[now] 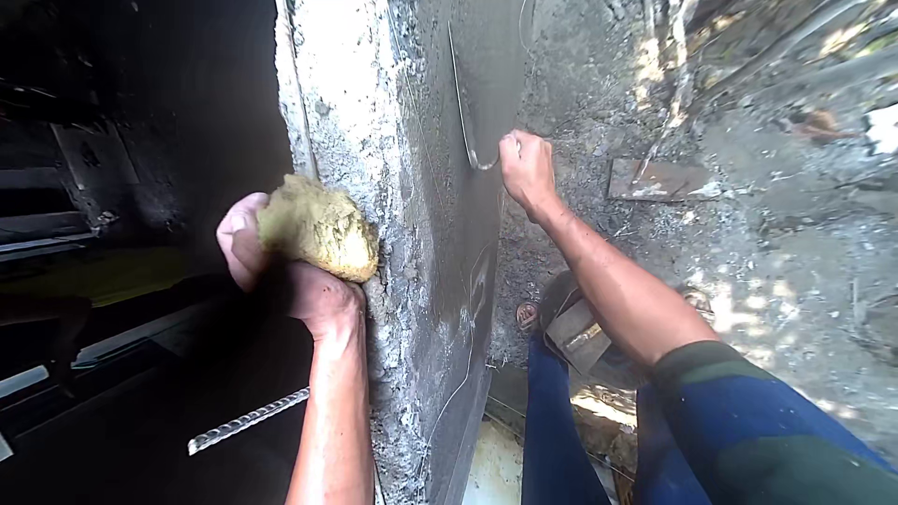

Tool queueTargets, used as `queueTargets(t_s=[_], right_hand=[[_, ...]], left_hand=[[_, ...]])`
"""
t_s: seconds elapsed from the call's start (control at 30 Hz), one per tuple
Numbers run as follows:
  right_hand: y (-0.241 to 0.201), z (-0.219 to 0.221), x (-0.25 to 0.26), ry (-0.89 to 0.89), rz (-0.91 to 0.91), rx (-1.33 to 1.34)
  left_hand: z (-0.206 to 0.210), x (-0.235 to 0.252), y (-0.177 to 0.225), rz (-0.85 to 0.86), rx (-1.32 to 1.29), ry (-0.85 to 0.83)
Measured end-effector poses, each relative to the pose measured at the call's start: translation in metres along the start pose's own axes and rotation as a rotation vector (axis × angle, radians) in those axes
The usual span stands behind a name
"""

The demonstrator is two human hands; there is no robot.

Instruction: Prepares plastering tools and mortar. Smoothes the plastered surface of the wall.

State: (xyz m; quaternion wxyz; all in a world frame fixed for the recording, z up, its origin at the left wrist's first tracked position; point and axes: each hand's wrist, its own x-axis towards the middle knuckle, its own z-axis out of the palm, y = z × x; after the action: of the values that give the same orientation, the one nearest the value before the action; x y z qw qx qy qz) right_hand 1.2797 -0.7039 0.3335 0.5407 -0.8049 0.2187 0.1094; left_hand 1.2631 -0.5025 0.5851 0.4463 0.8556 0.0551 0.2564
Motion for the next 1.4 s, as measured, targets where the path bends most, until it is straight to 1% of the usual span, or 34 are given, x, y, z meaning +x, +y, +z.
queueTargets(t_s=[0.07, 0.13, 0.17, 0.2, 0.3, 0.33, 0.43, 0.5, 0.53, 0.6, 0.67, 0.73, 0.8, 0.83, 0.97, 1.0, 1.07, 1.13, 1.17, 1.23, 1.3, 1.33, 1.4], right_hand=[[0.006, -0.004, -0.012, 0.004, -0.003, -0.012], [0.015, -0.001, -0.036, -0.031, 0.009, -0.027], [0.016, 0.002, -0.038, -0.043, 0.02, -0.03], [0.014, 0.003, -0.033, -0.046, 0.028, -0.028], [-0.007, -0.004, 0.013, -0.008, 0.025, 0.013], [-0.008, -0.003, 0.017, 0.011, 0.022, 0.024], [0.004, -0.005, -0.009, 0.003, -0.013, 0.035], [0.009, -0.001, -0.024, -0.031, 0.01, 0.011], [0.006, -0.001, -0.016, -0.045, 0.03, 0.004], [-0.006, -0.007, 0.014, -0.037, 0.059, 0.013], [-0.008, -0.007, 0.031, -0.009, 0.048, 0.028], [0.0, -0.014, 0.018, -0.031, 0.001, 0.018], [0.011, -0.014, -0.006, -0.078, 0.019, -0.023], [0.012, -0.011, -0.007, -0.09, 0.035, -0.029], [-0.004, -0.01, 0.036, -0.032, 0.044, 0.019], [-0.002, -0.01, 0.035, -0.027, 0.042, 0.021], [0.004, -0.015, 0.015, -0.048, 0.02, 0.018], [0.009, -0.014, -0.004, -0.088, 0.052, -0.002], [0.007, -0.012, 0.0, -0.099, 0.07, 0.005], [-0.003, -0.013, 0.026, -0.094, 0.093, 0.033], [-0.009, -0.014, 0.047, -0.05, 0.093, 0.041], [-0.008, -0.014, 0.044, -0.037, 0.081, 0.055], [-0.003, -0.018, 0.02, -0.053, 0.058, 0.053]], left_hand=[[0.003, -0.001, 0.0, -0.006, -0.024, 0.013], [0.007, 0.001, 0.003, -0.024, -0.032, 0.038], [0.008, 0.002, 0.004, -0.035, -0.03, 0.047], [0.008, 0.003, 0.004, -0.044, -0.029, 0.049], [0.006, 0.001, 0.003, -0.033, -0.032, 0.035], [0.004, 0.0, 0.003, -0.036, -0.035, 0.033], [0.01, 0.002, 0.005, -0.041, -0.043, 0.056], [0.01, 0.003, 0.007, -0.053, -0.037, 0.076], [0.011, 0.004, 0.006, -0.051, -0.038, 0.076], [0.008, 0.001, 0.004, -0.046, -0.038, 0.05], [0.005, -0.001, 0.004, -0.037, -0.032, 0.047], [0.01, 0.001, 0.006, -0.048, -0.021, 0.069], [0.012, 0.001, 0.008, -0.063, -0.012, 0.082], [0.012, 0.002, 0.008, -0.064, -0.006, 0.082], [0.009, 0.001, 0.005, -0.04, -0.001, 0.053], [0.009, 0.001, 0.005, -0.042, -0.007, 0.044], [0.013, 0.002, 0.008, -0.049, 0.003, 0.051], [0.015, 0.003, 0.01, -0.062, 0.026, 0.08], [0.015, 0.004, 0.01, -0.064, 0.027, 0.086], [0.013, 0.003, 0.007, -0.051, 0.02, 0.067], [0.011, 0.002, 0.006, -0.035, 0.015, 0.048], [0.011, 0.003, 0.006, -0.037, 0.012, 0.049], [0.013, 0.002, 0.007, -0.056, 0.007, 0.073]])
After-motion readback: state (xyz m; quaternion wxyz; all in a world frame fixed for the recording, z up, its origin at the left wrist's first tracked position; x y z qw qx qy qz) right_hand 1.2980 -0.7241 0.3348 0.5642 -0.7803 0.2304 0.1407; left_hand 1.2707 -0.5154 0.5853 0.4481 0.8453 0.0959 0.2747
